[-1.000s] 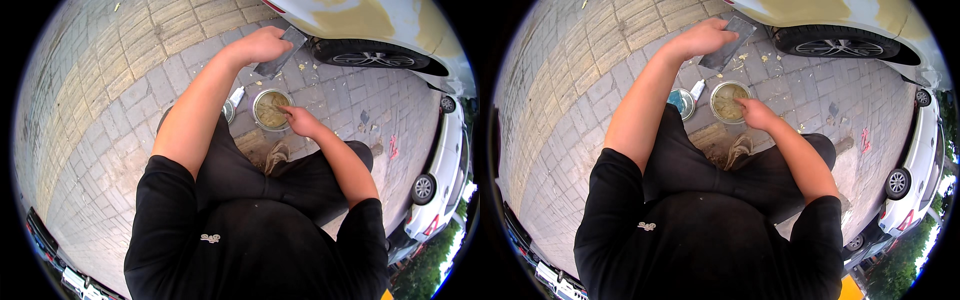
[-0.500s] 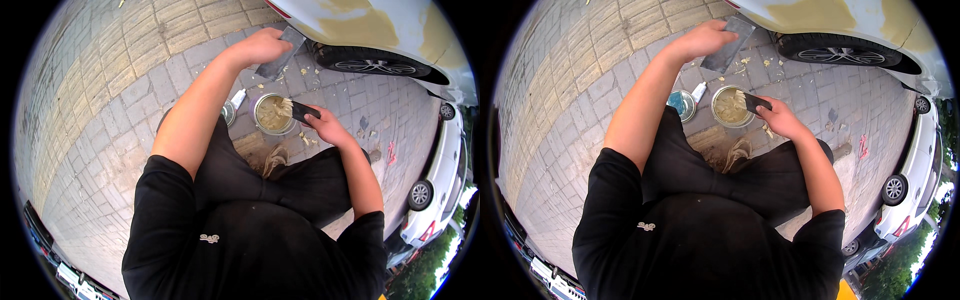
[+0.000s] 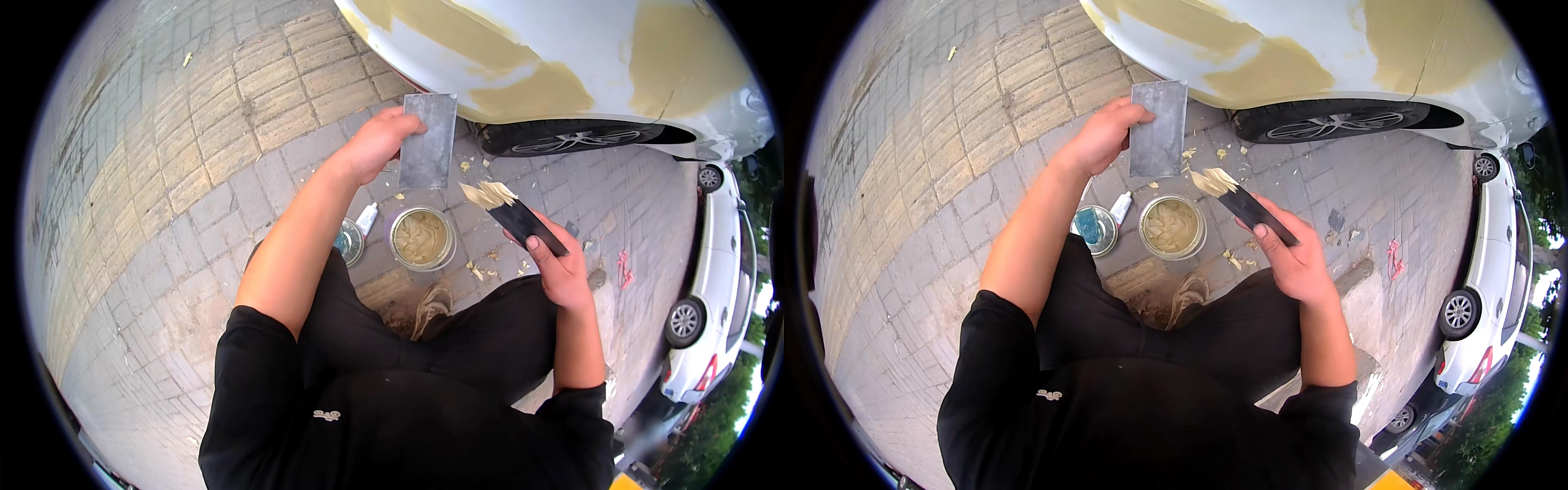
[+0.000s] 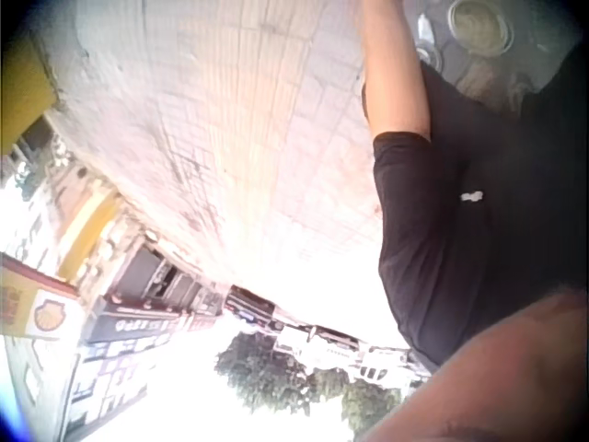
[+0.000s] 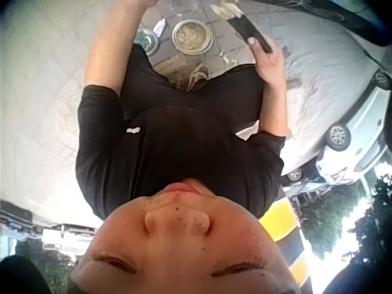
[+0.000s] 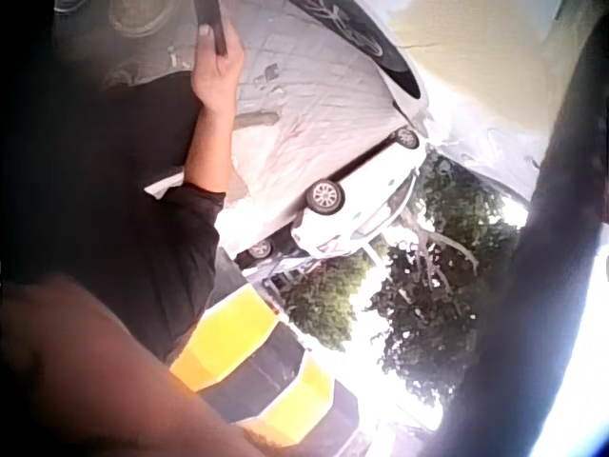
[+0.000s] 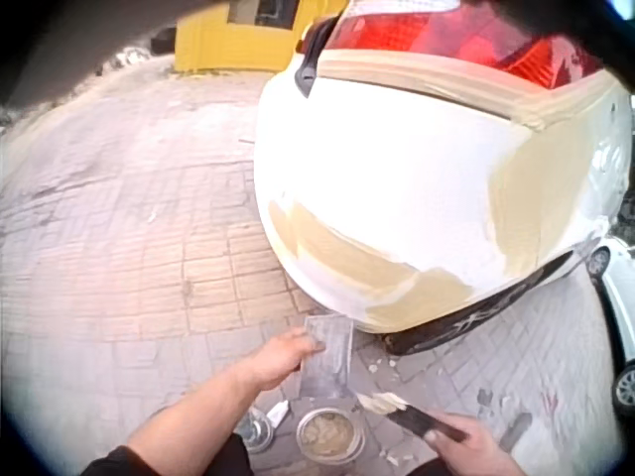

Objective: The person squats beside a white car and uses a sanding block to smooth the rear bumper. They then scoop body filler from a can onto a metal mixing board, add a hardener from a tube, and mix the two substances together with a putty knife.

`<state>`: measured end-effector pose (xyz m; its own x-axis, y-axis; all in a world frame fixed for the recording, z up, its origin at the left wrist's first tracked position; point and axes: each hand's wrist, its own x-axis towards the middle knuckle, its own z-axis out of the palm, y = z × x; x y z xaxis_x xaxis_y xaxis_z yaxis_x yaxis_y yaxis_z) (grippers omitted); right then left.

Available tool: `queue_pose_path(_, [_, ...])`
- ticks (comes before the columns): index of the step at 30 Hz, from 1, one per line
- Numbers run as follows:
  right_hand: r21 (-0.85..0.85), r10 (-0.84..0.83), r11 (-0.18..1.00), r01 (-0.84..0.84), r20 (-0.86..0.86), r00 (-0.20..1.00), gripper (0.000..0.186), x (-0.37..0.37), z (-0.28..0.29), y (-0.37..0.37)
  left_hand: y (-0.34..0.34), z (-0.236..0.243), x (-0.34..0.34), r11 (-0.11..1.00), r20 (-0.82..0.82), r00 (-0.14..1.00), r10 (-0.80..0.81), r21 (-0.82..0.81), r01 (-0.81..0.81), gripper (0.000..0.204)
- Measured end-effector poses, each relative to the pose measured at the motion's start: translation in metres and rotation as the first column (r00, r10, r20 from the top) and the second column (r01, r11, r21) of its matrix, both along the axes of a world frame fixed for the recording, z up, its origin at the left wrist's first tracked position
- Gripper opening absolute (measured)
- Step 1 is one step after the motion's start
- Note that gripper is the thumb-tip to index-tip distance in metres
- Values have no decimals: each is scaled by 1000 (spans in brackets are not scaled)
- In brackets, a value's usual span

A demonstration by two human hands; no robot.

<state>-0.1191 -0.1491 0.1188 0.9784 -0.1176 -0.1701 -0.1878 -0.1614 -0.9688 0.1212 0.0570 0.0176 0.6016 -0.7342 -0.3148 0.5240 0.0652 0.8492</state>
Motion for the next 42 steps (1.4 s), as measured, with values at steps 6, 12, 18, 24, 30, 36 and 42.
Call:
queue_pose_path(6, [-444,248,896,21,539,805,40,10,30,17,-5,24,-22,868,-243,962,-122,-497,-15,29])
queue_pose_path(12, [-613,429,789,35,592,682,52,13,13,20,-3,41,-42,775,-271,917,-291,-629,60,36])
queue_pose_path(18, [-660,445,748,69,577,684,56,15,6,24,-6,48,-53,776,-278,925,-258,-630,27,38])
queue_pose_path(24, [-727,431,677,112,516,740,55,11,5,29,-11,58,-64,815,-262,955,-142,-579,-38,33])
queue_pose_path(30, [-741,398,658,133,493,774,57,12,11,36,-15,55,-65,821,-259,958,-120,-569,-51,30])
queue_pose_path(36, [-731,325,659,178,490,809,63,13,8,38,-20,58,-74,831,-296,945,-142,-554,-49,31])
queue_pose_path(42, [-747,279,633,203,465,840,64,15,4,37,-21,56,-76,838,-289,943,-164,-546,-21,41])
